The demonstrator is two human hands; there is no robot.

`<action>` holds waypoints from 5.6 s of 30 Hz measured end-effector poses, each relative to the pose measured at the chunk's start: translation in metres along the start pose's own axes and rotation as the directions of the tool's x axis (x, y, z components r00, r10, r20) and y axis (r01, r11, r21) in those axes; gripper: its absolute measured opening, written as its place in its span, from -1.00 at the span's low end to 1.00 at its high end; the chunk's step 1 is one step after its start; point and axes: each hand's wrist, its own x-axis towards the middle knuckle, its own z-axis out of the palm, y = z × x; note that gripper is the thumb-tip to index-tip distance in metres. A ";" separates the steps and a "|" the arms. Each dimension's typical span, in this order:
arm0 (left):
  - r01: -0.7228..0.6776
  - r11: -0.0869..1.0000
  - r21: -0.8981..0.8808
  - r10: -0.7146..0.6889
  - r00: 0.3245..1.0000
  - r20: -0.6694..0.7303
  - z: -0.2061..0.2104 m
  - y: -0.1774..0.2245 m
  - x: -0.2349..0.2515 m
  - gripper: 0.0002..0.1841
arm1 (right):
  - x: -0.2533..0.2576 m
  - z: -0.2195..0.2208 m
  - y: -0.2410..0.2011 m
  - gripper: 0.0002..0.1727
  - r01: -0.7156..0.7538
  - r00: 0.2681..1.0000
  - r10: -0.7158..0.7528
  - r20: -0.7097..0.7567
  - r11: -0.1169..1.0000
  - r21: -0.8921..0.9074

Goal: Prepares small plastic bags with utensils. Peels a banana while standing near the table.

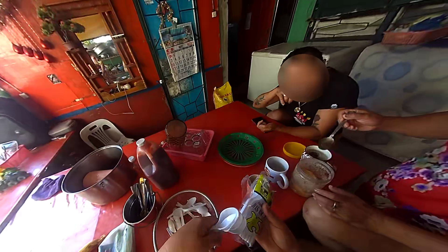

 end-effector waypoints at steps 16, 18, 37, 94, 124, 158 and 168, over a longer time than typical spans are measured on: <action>0.119 0.939 -0.323 -0.233 0.911 -0.340 0.018 -0.038 -0.010 -0.59 | 0.004 0.000 0.013 -0.63 -0.068 0.978 0.056 -0.202 0.996 -0.050; 0.097 0.928 -0.359 -0.228 0.910 -0.345 0.019 -0.033 -0.015 -0.67 | 0.005 0.001 0.015 -0.62 -0.056 0.976 0.035 -0.216 0.995 -0.088; -0.281 0.628 -0.725 -0.267 0.797 -0.541 0.021 -0.005 0.046 -0.87 | -0.018 0.020 0.034 -0.34 -0.224 0.972 0.201 -0.121 0.947 -0.229; 0.286 0.955 0.082 -0.140 0.673 -0.726 0.052 0.034 0.027 -0.77 | -0.006 0.013 0.041 0.03 -0.050 0.995 0.020 -0.093 0.943 -0.329; 0.193 0.973 0.128 -0.049 0.709 -0.704 0.049 0.061 0.021 -0.77 | 0.008 -0.006 0.027 -0.37 -0.232 0.962 0.211 0.174 0.966 0.110; 0.349 0.842 0.412 -0.121 0.866 -0.486 0.032 0.078 0.003 -0.73 | 0.010 -0.005 0.021 -0.37 -0.197 0.979 0.186 0.077 0.966 0.165; 0.482 0.737 0.473 -0.174 0.812 -0.556 0.038 0.082 0.026 -0.70 | 0.001 0.009 0.033 -0.16 -0.145 0.989 0.145 -0.015 0.989 0.030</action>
